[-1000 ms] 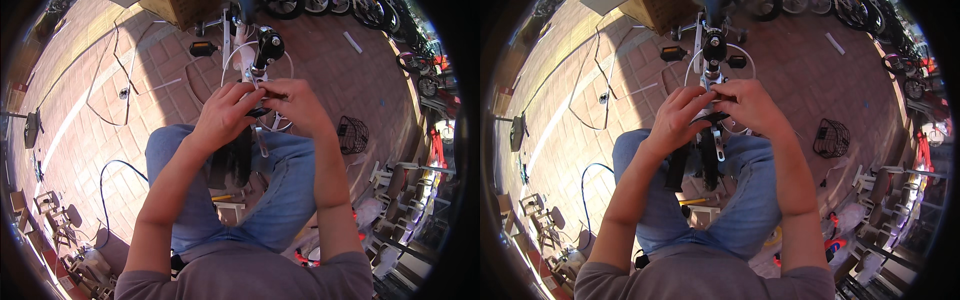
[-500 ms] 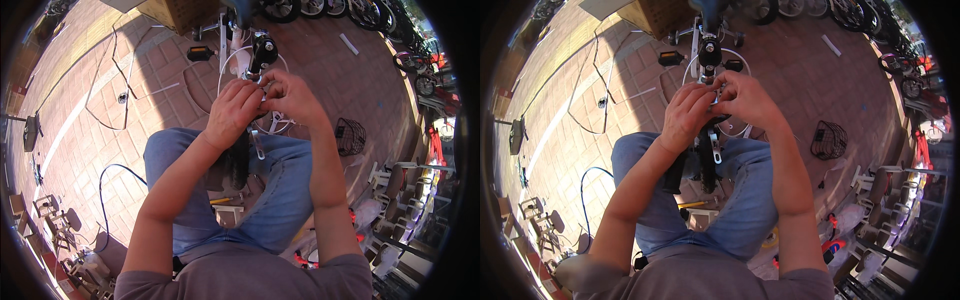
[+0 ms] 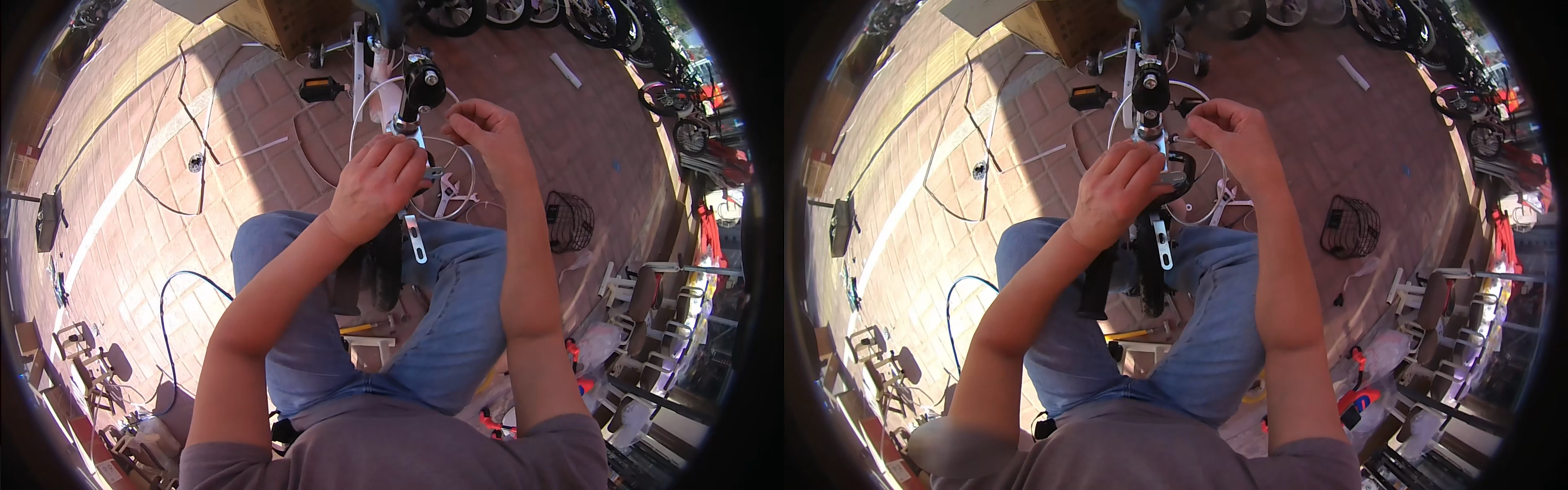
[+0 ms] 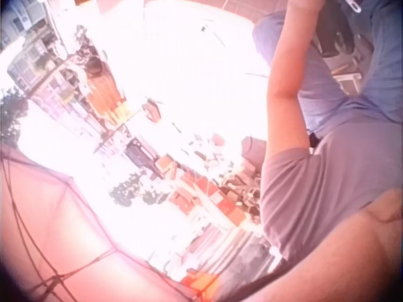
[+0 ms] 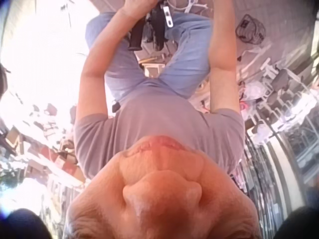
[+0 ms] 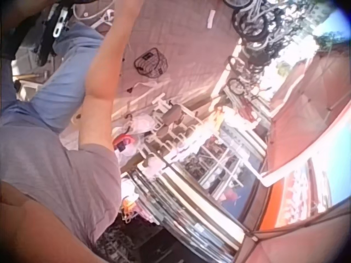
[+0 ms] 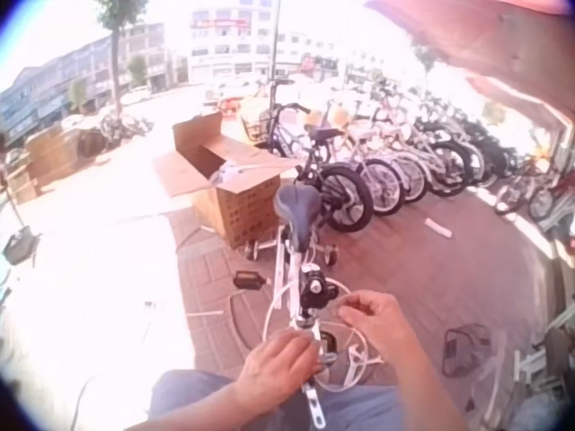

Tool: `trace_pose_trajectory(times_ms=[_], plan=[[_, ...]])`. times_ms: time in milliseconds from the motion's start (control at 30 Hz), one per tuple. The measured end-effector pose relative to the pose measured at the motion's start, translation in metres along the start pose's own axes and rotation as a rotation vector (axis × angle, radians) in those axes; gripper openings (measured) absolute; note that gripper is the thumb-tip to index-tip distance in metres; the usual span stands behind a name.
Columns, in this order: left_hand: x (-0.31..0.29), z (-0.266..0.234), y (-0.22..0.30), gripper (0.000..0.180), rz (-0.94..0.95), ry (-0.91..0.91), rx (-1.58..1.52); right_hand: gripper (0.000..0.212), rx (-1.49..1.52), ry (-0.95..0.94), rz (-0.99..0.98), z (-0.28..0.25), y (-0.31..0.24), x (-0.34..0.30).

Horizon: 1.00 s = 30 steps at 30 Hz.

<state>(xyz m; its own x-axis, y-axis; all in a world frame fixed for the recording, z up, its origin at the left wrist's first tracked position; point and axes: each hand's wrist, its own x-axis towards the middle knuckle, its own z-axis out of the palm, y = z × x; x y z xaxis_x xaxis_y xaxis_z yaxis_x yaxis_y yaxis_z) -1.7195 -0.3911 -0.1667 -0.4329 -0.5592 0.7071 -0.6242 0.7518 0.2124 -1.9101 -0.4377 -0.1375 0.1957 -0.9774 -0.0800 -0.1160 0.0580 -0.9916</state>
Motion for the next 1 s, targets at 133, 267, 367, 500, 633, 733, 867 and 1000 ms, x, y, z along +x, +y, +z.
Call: trace_pose_trajectory(times_ms=[133, 267, 367, 500, 633, 733, 867, 1000], plan=[[-0.003, -0.001, -0.004, 0.039, 0.01, 0.008, -0.015, 0.022, -0.028, -0.048, -0.094, 0.005, 0.008, 0.008], [-0.002, -0.002, -0.005, 0.04, -0.001, -0.012, -0.039, 0.026, -0.112, -0.171, -0.082, 0.014, 0.003, 0.008], [-0.003, 0.001, -0.005, 0.04, 0.0, 0.003, -0.044, 0.029, -0.115, -0.166, -0.08, 0.02, 0.004, 0.009], [-0.005, 0.004, -0.006, 0.04, -0.031, 0.054, -0.066, 0.032, -0.061, -0.176, -0.067, 0.018, 0.011, 0.014], [-0.007, 0.005, -0.006, 0.04, -0.062, 0.086, -0.089, 0.033, 0.008, -0.175, -0.092, 0.018, 0.014, 0.012], [-0.006, 0.002, -0.004, 0.041, -0.084, 0.06, -0.104, 0.033, 0.008, -0.163, -0.057, 0.018, 0.01, 0.01], [-0.008, -0.003, -0.002, 0.048, -0.17, 0.059, -0.159, 0.034, -0.008, -0.156, -0.029, 0.017, 0.008, 0.011], [-0.011, -0.016, 0.005, 0.054, -0.499, 0.04, -0.297, 0.032, -0.025, -0.118, -0.039, 0.017, 0.008, 0.009]])
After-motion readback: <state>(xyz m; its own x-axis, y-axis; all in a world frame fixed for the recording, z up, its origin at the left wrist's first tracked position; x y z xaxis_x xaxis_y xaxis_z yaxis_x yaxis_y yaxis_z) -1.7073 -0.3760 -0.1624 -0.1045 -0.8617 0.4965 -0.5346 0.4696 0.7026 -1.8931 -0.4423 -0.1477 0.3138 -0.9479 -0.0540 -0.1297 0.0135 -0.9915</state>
